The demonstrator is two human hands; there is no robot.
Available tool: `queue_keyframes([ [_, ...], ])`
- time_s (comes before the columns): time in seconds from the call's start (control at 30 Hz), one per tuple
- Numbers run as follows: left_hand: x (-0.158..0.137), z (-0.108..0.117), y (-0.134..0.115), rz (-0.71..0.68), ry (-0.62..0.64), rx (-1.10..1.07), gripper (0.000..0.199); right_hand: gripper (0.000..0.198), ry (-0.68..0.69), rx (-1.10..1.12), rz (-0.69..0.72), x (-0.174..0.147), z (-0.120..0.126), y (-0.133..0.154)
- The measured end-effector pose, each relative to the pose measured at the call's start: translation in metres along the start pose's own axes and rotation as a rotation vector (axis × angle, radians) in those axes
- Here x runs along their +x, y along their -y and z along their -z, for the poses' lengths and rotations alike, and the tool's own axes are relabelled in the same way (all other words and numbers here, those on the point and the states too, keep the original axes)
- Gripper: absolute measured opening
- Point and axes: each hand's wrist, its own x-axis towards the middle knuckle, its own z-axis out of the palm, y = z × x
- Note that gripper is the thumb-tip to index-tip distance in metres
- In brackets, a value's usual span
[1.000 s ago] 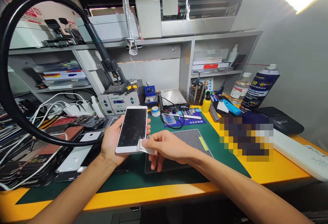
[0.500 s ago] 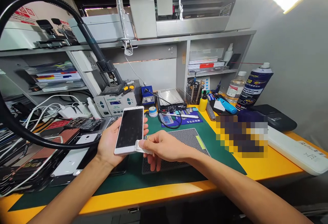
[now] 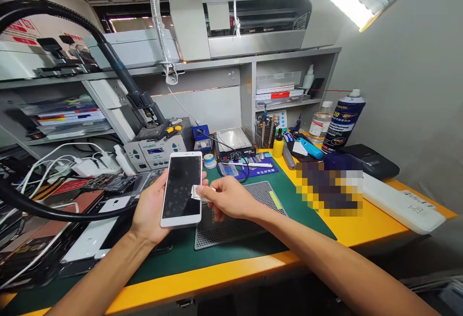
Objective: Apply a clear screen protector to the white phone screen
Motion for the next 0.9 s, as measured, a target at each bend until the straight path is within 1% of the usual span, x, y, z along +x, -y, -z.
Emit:
queue_keyframes([
  [0.17, -0.002, -0.005, 0.002, 0.0, 0.052, -0.018, 0.049, 0.054, -0.115, -0.034, 0.051, 0.004, 0.004, -0.002],
  [0.27, -0.003, -0.005, 0.004, -0.001, 0.068, -0.012, 0.047, 0.055, -0.165, -0.002, 0.059, 0.005, 0.007, 0.0],
  [0.4, -0.004, -0.001, 0.005, 0.053, 0.055, 0.047, 0.048, 0.054, -0.252, 0.04, 0.102, 0.005, 0.013, 0.003],
  [0.5, -0.006, 0.001, 0.006, 0.112, 0.044, 0.112, 0.051, 0.046, -0.301, 0.075, 0.156, 0.007, 0.017, 0.001],
  [0.57, -0.007, 0.0, 0.006, 0.157, 0.051, 0.163, 0.057, 0.042, -0.313, 0.117, 0.2, 0.008, 0.02, 0.0],
  [0.67, -0.009, -0.002, 0.006, 0.182, 0.081, 0.234, 0.064, 0.049, -0.286, 0.168, 0.253, 0.007, 0.023, 0.004],
  [0.8, -0.008, -0.001, 0.006, 0.185, 0.133, 0.239, 0.062, 0.043, -0.194, 0.194, 0.277, 0.004, 0.026, 0.01],
  [0.9, -0.008, 0.0, 0.006, 0.21, 0.14, 0.229, 0.061, 0.04, -0.211, 0.201, 0.279, 0.004, 0.028, 0.009],
])
